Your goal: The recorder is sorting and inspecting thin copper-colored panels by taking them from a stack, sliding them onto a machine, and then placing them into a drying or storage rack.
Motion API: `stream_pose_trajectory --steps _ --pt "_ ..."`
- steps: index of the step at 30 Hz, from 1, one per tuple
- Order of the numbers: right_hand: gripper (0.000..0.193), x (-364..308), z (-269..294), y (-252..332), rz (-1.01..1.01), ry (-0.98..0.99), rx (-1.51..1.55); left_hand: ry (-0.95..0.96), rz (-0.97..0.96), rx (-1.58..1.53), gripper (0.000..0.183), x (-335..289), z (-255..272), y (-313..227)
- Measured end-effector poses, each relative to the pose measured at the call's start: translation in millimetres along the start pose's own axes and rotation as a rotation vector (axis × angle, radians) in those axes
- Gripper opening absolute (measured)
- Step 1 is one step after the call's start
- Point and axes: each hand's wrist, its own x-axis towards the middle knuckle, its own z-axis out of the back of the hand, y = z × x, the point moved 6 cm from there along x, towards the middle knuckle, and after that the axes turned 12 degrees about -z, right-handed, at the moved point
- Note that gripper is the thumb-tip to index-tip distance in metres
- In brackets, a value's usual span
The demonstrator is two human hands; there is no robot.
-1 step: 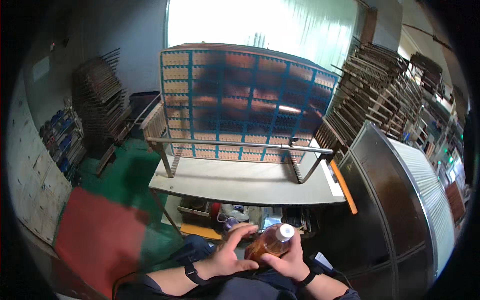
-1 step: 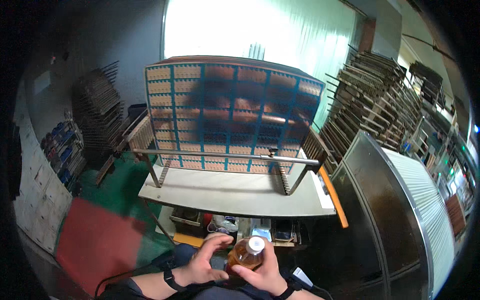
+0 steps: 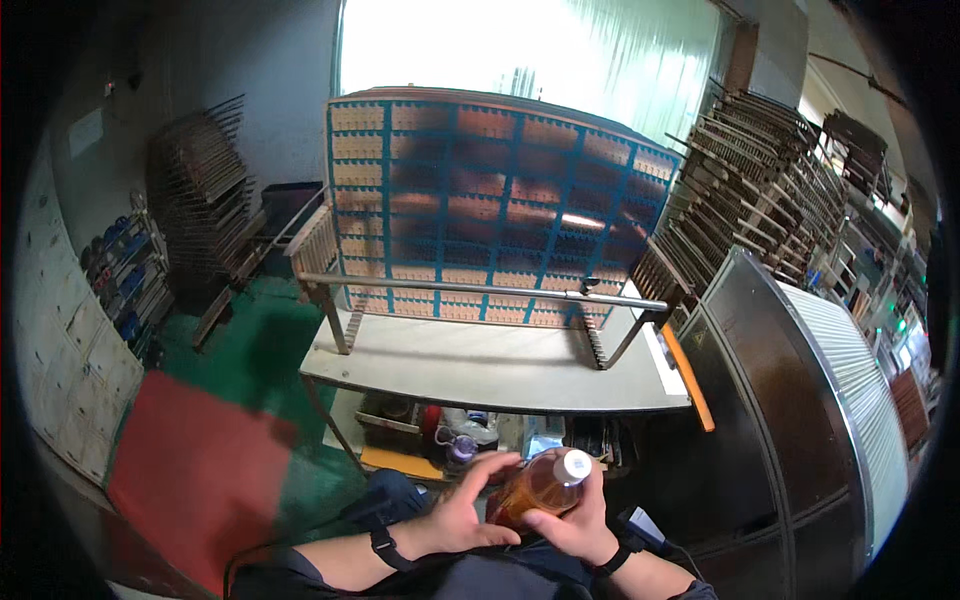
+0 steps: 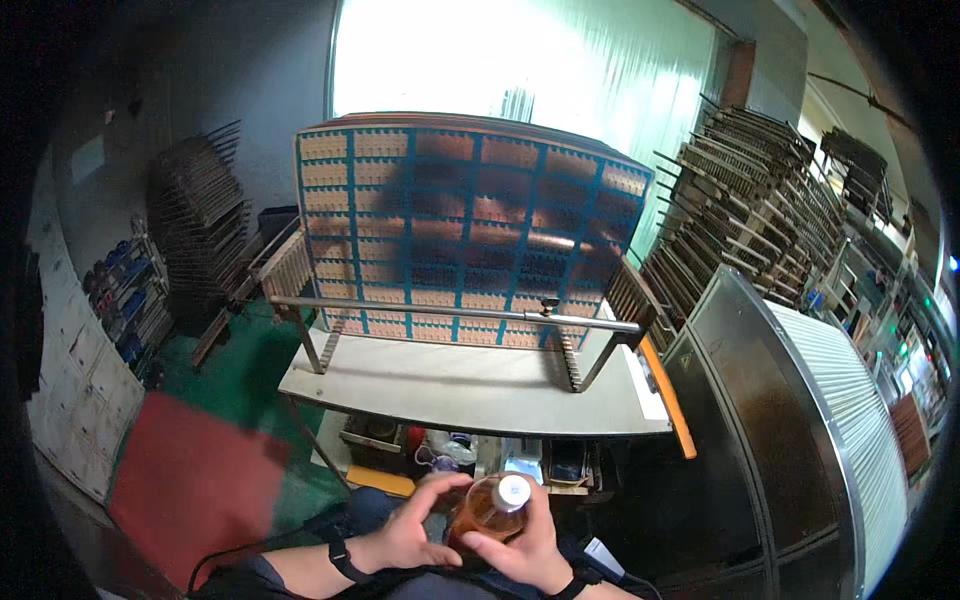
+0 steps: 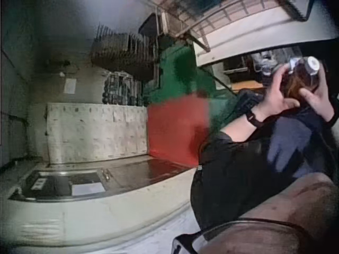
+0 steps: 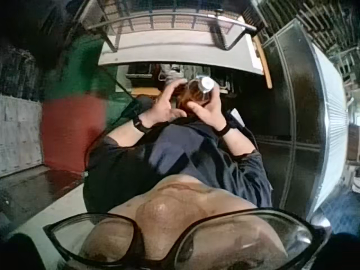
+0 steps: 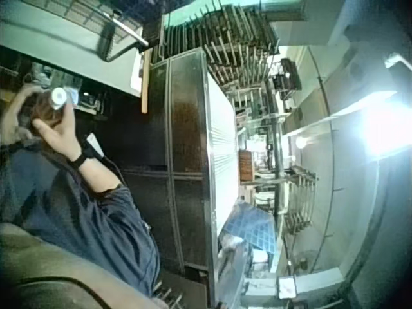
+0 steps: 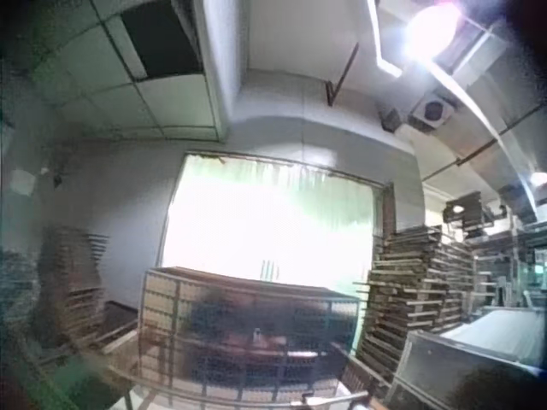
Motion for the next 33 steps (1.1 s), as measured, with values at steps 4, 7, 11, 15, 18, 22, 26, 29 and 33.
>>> stream_pose_trajectory --steps 4,7,11,15,18,22,26,29,33 --pt "0.051 14.7 -29.2 42.6 0.282 0.174 -0.414 0.111 0.062 0.114 0.099 -11.6 -14.6 25.3" --pt "0.029 33.3 -25.4 68.2 0.44 0.111 -0.779 -0.207 0.134 0.155 0.089 -21.9 -0.3 9.7" --pt "0.029 41.3 -31.6 79.0 0.48 0.104 -0.899 -0.149 0.244 0.44 0.085 -20.8 14.8 3.8" --pt "0.032 42.4 -38.4 75.8 0.542 0.181 -0.96 -0.118 0.179 0.444 0.083 -12.8 14.1 -4.3" --pt "0.032 37.0 -33.4 85.9 0.661 0.246 -0.943 -0.051 0.102 0.359 0.083 -13.6 11.9 -9.9" --pt "0.031 27.0 -32.2 106.2 0.715 0.431 -0.931 0.187 0.044 0.153 0.083 -15.5 7.9 -3.8" --pt "0.026 10.5 -33.6 119.1 0.83 0.63 -0.81 0.745 0.136 -0.231 0.086 -16.7 -16.3 -0.2" --pt "0.028 21.6 -12.2 99.5 0.592 0.656 -0.893 0.498 0.153 -0.248 0.09 -2.6 -16.1 6.1" --pt "0.032 41.6 12.4 66.8 0.183 0.411 -1.156 0.321 0.353 0.212 0.091 18.5 -3.7 17.3"
